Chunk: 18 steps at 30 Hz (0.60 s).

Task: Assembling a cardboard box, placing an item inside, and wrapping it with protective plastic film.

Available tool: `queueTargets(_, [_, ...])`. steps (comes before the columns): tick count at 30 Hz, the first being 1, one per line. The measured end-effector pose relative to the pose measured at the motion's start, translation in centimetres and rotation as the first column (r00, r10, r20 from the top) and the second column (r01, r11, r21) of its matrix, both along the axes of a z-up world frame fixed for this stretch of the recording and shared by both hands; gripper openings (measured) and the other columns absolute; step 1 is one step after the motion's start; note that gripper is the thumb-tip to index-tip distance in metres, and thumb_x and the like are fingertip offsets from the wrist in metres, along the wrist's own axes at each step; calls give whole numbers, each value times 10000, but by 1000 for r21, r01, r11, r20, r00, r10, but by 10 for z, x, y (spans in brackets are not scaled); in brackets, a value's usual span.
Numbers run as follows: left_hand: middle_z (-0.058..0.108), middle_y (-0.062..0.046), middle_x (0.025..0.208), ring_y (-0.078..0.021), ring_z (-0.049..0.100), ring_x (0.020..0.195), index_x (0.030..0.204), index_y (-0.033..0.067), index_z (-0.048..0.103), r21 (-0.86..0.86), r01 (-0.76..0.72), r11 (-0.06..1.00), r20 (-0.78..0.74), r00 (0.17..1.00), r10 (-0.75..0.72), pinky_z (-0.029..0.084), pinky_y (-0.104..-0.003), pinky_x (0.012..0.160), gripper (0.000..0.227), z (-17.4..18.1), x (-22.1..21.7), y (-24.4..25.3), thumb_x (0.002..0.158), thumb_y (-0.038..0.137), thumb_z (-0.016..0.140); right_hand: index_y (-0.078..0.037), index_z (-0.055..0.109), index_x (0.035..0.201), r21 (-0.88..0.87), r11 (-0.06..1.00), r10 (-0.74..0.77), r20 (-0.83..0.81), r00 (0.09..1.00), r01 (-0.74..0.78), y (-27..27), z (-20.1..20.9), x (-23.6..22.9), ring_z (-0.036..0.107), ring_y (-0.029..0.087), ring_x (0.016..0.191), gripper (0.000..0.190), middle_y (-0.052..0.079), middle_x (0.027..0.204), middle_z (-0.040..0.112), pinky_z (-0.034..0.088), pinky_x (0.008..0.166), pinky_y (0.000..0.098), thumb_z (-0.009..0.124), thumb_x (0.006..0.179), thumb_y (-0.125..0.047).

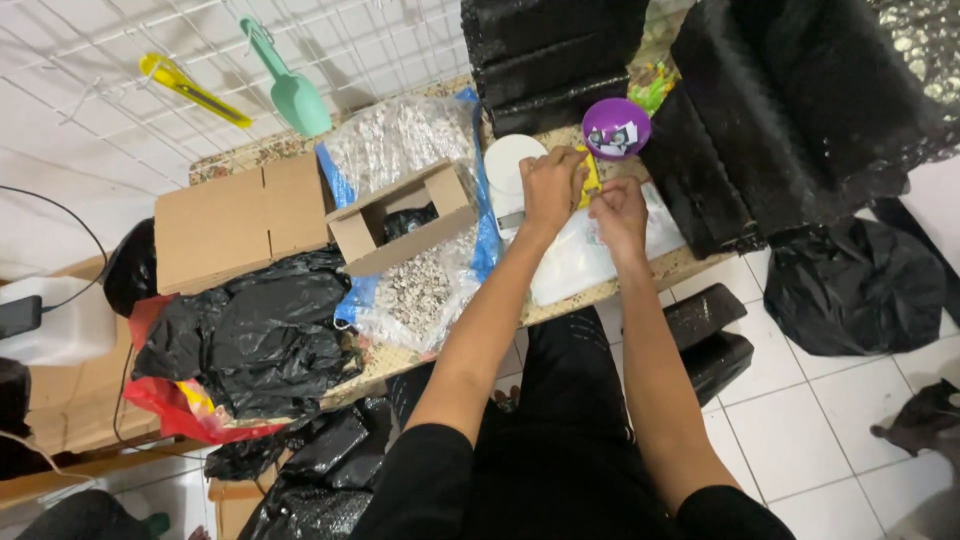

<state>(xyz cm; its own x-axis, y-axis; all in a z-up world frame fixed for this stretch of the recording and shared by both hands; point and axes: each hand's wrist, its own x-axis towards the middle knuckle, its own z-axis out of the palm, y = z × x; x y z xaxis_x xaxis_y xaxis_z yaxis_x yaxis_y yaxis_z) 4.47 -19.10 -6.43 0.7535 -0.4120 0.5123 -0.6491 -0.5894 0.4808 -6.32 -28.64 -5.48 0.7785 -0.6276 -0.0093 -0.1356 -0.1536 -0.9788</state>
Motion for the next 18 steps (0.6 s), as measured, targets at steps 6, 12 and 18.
queueTargets(6, [688, 39, 1118, -244, 731, 959, 1153, 286, 745, 10, 26, 1000, 3, 1000, -26, 389, -423, 972, 233, 0, -4, 4, 925, 287, 694, -164, 568, 1065, 50, 999, 15, -1, 1000, -15, 4, 15, -5, 581, 92, 595, 240, 4, 714, 673, 440, 351, 166, 634, 834, -161])
queueTargets(12, [671, 68, 1099, -233, 718, 970, 1094, 315, 769, 17, 10, 1000, 9, 1000, -10, 377, -411, 972, 190, 2, -7, 2, 924, 275, 696, -161, 576, 1049, 26, 999, 18, 12, 1000, -18, 1, 11, -3, 574, 101, 602, 222, 4, 710, 651, 425, 406, 202, 619, 832, -150])
queueTargets(18, [638, 68, 1114, -225, 700, 979, 1119, 337, 747, 10, -16, 1000, 21, 1000, 16, 367, -412, 978, 199, -2, -9, 2, 932, 304, 685, -145, 574, 1003, -134, 991, -24, -40, 999, 19, -11, -13, 11, 636, 143, 611, 230, 23, 725, 682, 510, 559, 290, 654, 791, -104])
